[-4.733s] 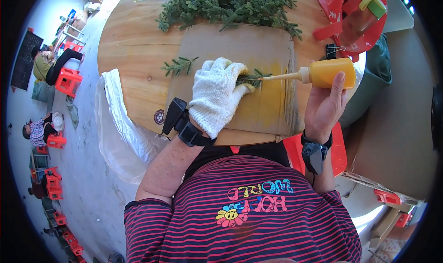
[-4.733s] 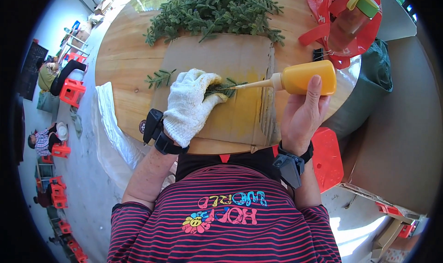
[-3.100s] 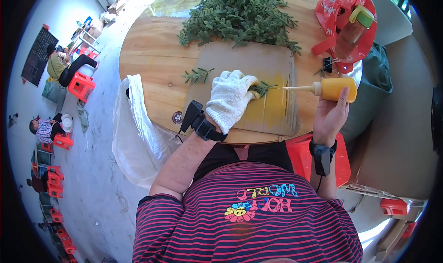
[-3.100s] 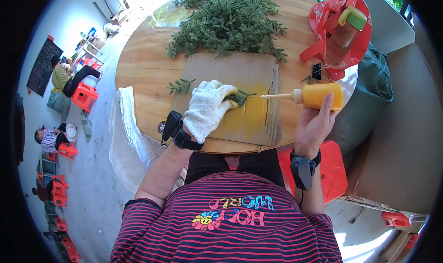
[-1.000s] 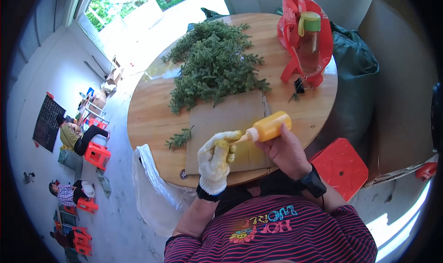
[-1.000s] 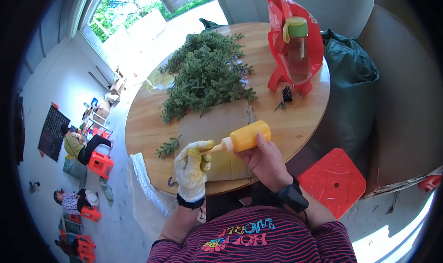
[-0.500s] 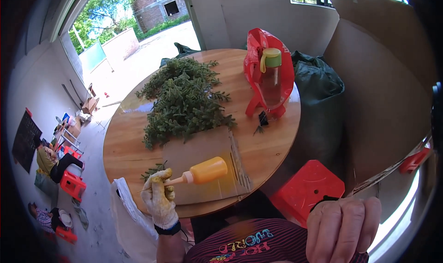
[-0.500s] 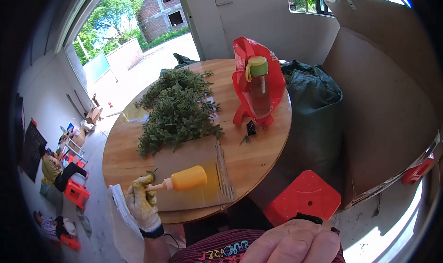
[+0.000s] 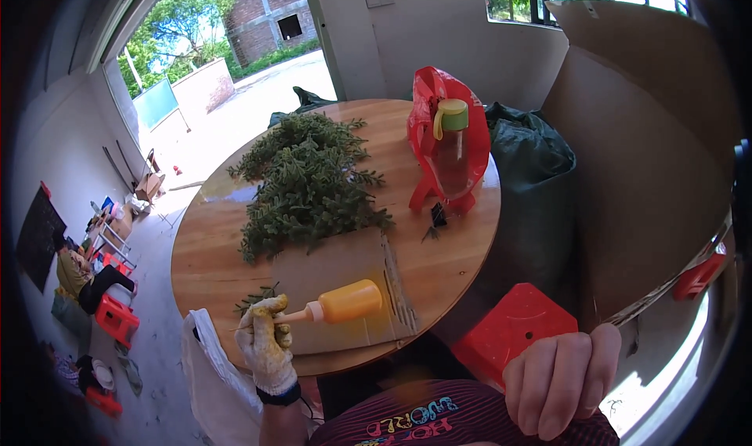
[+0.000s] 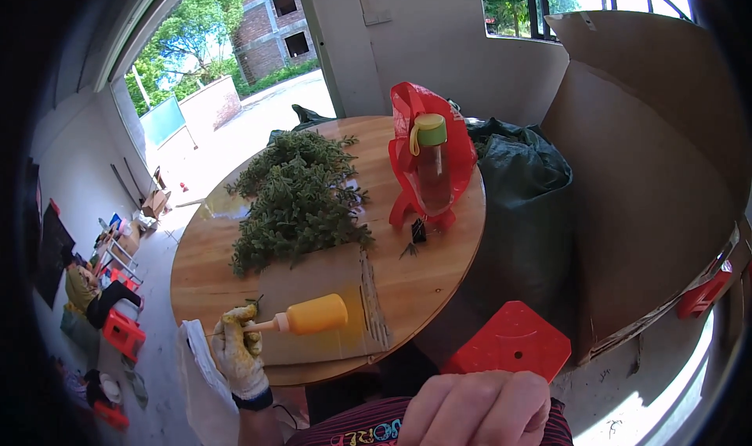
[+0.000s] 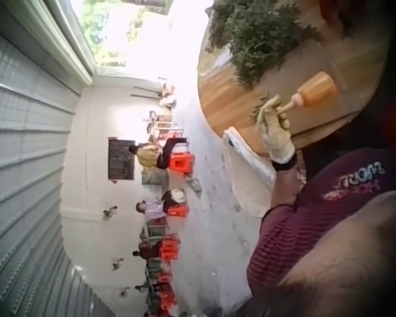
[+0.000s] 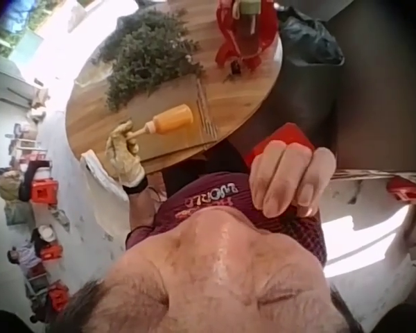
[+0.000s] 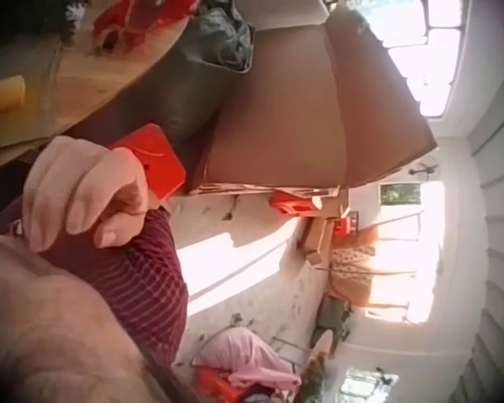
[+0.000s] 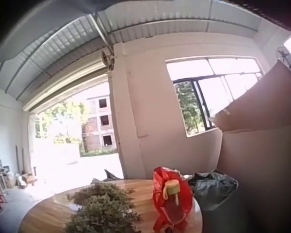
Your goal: The person takes plastic branches from a bag, places them on a cardboard sheet, and applies glue from a squeeze bottle. They repeat this process for several branches, setting each one aside on the table after gluing.
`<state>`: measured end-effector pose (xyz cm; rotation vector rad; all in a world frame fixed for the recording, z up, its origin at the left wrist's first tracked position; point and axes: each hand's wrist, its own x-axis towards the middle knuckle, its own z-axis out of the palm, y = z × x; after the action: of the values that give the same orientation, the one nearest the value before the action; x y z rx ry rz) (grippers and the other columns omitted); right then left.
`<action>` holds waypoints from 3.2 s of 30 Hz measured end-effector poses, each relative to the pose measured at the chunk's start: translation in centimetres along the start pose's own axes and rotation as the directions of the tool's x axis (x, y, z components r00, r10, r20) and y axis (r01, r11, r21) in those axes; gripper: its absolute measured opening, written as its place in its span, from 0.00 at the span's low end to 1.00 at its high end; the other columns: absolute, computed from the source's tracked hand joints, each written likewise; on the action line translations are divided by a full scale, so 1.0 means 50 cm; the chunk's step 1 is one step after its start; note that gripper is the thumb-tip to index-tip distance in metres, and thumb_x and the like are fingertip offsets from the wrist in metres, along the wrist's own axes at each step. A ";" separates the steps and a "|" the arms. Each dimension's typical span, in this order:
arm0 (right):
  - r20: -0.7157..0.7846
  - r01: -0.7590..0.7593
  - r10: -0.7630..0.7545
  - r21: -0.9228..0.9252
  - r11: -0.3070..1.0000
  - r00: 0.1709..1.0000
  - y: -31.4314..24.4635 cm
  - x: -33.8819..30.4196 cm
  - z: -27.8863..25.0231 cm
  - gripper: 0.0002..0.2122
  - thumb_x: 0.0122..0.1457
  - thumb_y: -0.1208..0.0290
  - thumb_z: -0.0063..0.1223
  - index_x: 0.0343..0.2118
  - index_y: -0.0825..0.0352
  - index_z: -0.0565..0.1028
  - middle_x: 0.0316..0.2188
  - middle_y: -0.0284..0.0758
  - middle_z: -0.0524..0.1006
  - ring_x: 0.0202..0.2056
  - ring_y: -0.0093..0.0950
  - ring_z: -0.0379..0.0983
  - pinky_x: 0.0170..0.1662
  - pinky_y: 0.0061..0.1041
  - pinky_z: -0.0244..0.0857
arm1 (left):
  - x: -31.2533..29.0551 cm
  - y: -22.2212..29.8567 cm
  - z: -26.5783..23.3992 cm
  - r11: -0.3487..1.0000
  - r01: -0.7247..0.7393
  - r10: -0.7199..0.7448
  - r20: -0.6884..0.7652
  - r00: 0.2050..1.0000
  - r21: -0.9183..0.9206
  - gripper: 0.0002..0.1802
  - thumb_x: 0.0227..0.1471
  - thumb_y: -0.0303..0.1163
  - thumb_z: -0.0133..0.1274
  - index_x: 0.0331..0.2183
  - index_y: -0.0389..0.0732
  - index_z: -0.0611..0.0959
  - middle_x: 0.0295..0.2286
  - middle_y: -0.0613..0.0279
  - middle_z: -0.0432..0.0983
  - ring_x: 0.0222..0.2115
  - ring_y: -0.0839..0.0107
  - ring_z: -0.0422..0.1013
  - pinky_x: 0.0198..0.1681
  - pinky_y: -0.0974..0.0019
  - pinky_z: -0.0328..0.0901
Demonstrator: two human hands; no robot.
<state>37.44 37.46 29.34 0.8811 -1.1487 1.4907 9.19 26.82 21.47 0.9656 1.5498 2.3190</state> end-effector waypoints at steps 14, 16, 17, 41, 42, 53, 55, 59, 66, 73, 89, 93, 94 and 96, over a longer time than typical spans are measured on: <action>0.216 -0.411 0.454 0.823 0.392 0.865 0.055 0.037 0.004 0.23 0.62 0.57 0.35 0.52 0.72 0.57 0.45 0.38 0.69 0.46 0.24 0.64 0.51 0.24 0.57 | 0.047 -0.013 0.003 0.997 0.060 -0.055 0.089 0.995 -0.053 0.19 0.56 0.40 0.47 0.34 0.31 0.78 0.20 0.62 0.70 0.12 0.82 0.58 0.11 0.80 0.52; 0.268 -0.430 0.474 0.860 0.275 0.839 0.064 0.029 0.004 0.25 0.63 0.55 0.34 0.54 0.72 0.56 0.47 0.37 0.69 0.48 0.21 0.63 0.54 0.22 0.55 | 0.057 -0.020 0.003 0.998 0.031 -0.031 0.006 1.000 -0.057 0.19 0.57 0.40 0.47 0.36 0.30 0.77 0.20 0.62 0.69 0.13 0.82 0.59 0.12 0.81 0.52; 0.301 -0.443 0.479 0.871 0.214 0.824 0.064 0.013 0.022 0.26 0.63 0.54 0.33 0.55 0.73 0.56 0.48 0.37 0.69 0.49 0.20 0.62 0.55 0.22 0.54 | 0.054 -0.027 0.015 0.998 0.011 -0.013 -0.038 0.999 -0.062 0.20 0.57 0.40 0.46 0.36 0.30 0.77 0.20 0.62 0.69 0.13 0.82 0.59 0.12 0.81 0.52; -0.475 -0.688 0.637 0.086 0.721 0.608 0.176 -0.170 -0.193 0.50 0.42 0.51 0.65 0.62 0.61 0.42 0.52 0.39 0.65 0.48 0.30 0.67 0.41 0.25 0.66 | 0.017 -0.024 0.169 0.916 0.344 -0.298 0.222 0.928 -0.208 0.19 0.57 0.41 0.47 0.34 0.32 0.79 0.19 0.64 0.71 0.14 0.82 0.62 0.14 0.81 0.54; -0.464 -0.689 0.643 0.092 0.719 0.609 0.183 -0.171 -0.193 0.50 0.42 0.51 0.65 0.62 0.61 0.42 0.52 0.39 0.65 0.48 0.30 0.67 0.41 0.25 0.66 | 0.012 -0.025 0.172 0.906 0.368 -0.320 0.233 0.918 -0.208 0.19 0.57 0.40 0.47 0.34 0.32 0.79 0.20 0.64 0.72 0.14 0.82 0.63 0.15 0.81 0.55; -0.709 -0.329 0.459 0.325 0.887 0.536 0.213 -0.220 -0.267 0.28 0.53 0.54 0.54 0.52 0.65 0.62 0.45 0.41 0.71 0.31 0.27 0.72 0.31 0.21 0.65 | 0.054 -0.068 0.177 0.944 0.316 -0.322 0.475 0.819 0.095 0.15 0.55 0.34 0.49 0.40 0.34 0.78 0.30 0.65 0.74 0.27 0.82 0.69 0.30 0.79 0.65; -0.746 -0.323 0.438 0.309 0.895 0.502 0.201 -0.232 -0.289 0.27 0.54 0.53 0.52 0.51 0.66 0.63 0.46 0.40 0.70 0.30 0.26 0.70 0.31 0.20 0.63 | 0.114 -0.092 0.146 0.933 0.169 -0.294 0.404 0.866 0.317 0.13 0.54 0.33 0.51 0.39 0.35 0.78 0.30 0.65 0.74 0.28 0.81 0.69 0.32 0.78 0.65; -0.814 -0.288 0.375 0.267 0.920 0.444 0.193 -0.236 -0.310 0.25 0.57 0.52 0.47 0.50 0.67 0.65 0.48 0.39 0.69 0.28 0.23 0.65 0.30 0.19 0.58 | 0.235 -0.145 0.085 0.757 0.077 -0.265 0.197 0.944 0.649 0.12 0.51 0.34 0.53 0.37 0.37 0.79 0.28 0.62 0.76 0.28 0.76 0.71 0.34 0.74 0.65; -0.866 -0.275 0.328 0.233 0.933 0.378 0.209 -0.223 -0.308 0.22 0.59 0.55 0.45 0.48 0.69 0.66 0.43 0.37 0.71 0.26 0.23 0.63 0.30 0.18 0.56 | 0.293 -0.239 0.112 0.354 -0.313 -0.048 0.351 0.935 0.881 0.13 0.49 0.34 0.54 0.37 0.38 0.79 0.30 0.55 0.77 0.30 0.71 0.73 0.35 0.70 0.66; -0.856 -0.236 0.350 0.276 0.932 0.380 0.221 -0.197 -0.314 0.22 0.59 0.55 0.46 0.47 0.70 0.67 0.40 0.35 0.72 0.26 0.22 0.60 0.29 0.18 0.55 | 0.287 -0.196 0.089 0.510 -0.179 -0.088 0.258 0.962 0.841 0.12 0.49 0.30 0.52 0.37 0.38 0.79 0.30 0.57 0.77 0.29 0.69 0.74 0.35 0.71 0.66; -0.795 -0.186 0.409 0.365 0.912 0.448 0.251 -0.202 -0.329 0.23 0.57 0.54 0.49 0.47 0.70 0.66 0.39 0.34 0.70 0.26 0.21 0.57 0.29 0.16 0.54 | 0.166 -0.157 0.028 0.572 -0.510 -0.064 0.655 0.753 0.643 0.16 0.48 0.16 0.44 0.41 0.35 0.76 0.36 0.56 0.75 0.39 0.68 0.72 0.43 0.70 0.66; -0.772 -0.197 0.431 0.384 0.902 0.468 0.248 -0.205 -0.331 0.23 0.57 0.54 0.49 0.47 0.70 0.66 0.40 0.34 0.70 0.27 0.21 0.57 0.30 0.17 0.54 | 0.156 -0.154 0.009 0.516 -0.489 -0.001 0.572 0.820 0.703 0.17 0.47 0.17 0.46 0.41 0.38 0.77 0.37 0.55 0.75 0.39 0.63 0.73 0.42 0.67 0.67; -0.770 -0.200 0.435 0.387 0.900 0.467 0.248 -0.206 -0.331 0.23 0.57 0.54 0.49 0.47 0.70 0.66 0.40 0.34 0.70 0.27 0.21 0.57 0.30 0.17 0.54 | 0.151 -0.153 0.004 0.552 -0.416 -0.013 0.506 0.863 0.723 0.16 0.47 0.17 0.47 0.41 0.37 0.77 0.37 0.55 0.75 0.39 0.63 0.73 0.42 0.67 0.67; -0.763 -0.194 0.429 0.385 0.903 0.484 0.247 -0.209 -0.333 0.24 0.57 0.54 0.50 0.48 0.70 0.66 0.40 0.34 0.70 0.27 0.22 0.57 0.30 0.17 0.54 | 0.140 -0.148 -0.001 0.585 -0.336 -0.030 0.433 0.901 0.738 0.16 0.48 0.18 0.48 0.41 0.37 0.77 0.37 0.55 0.75 0.39 0.64 0.73 0.42 0.67 0.67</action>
<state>28.21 50.12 12.26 -0.0135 -0.3768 2.0605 2.34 33.42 17.81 1.6944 2.4094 1.2325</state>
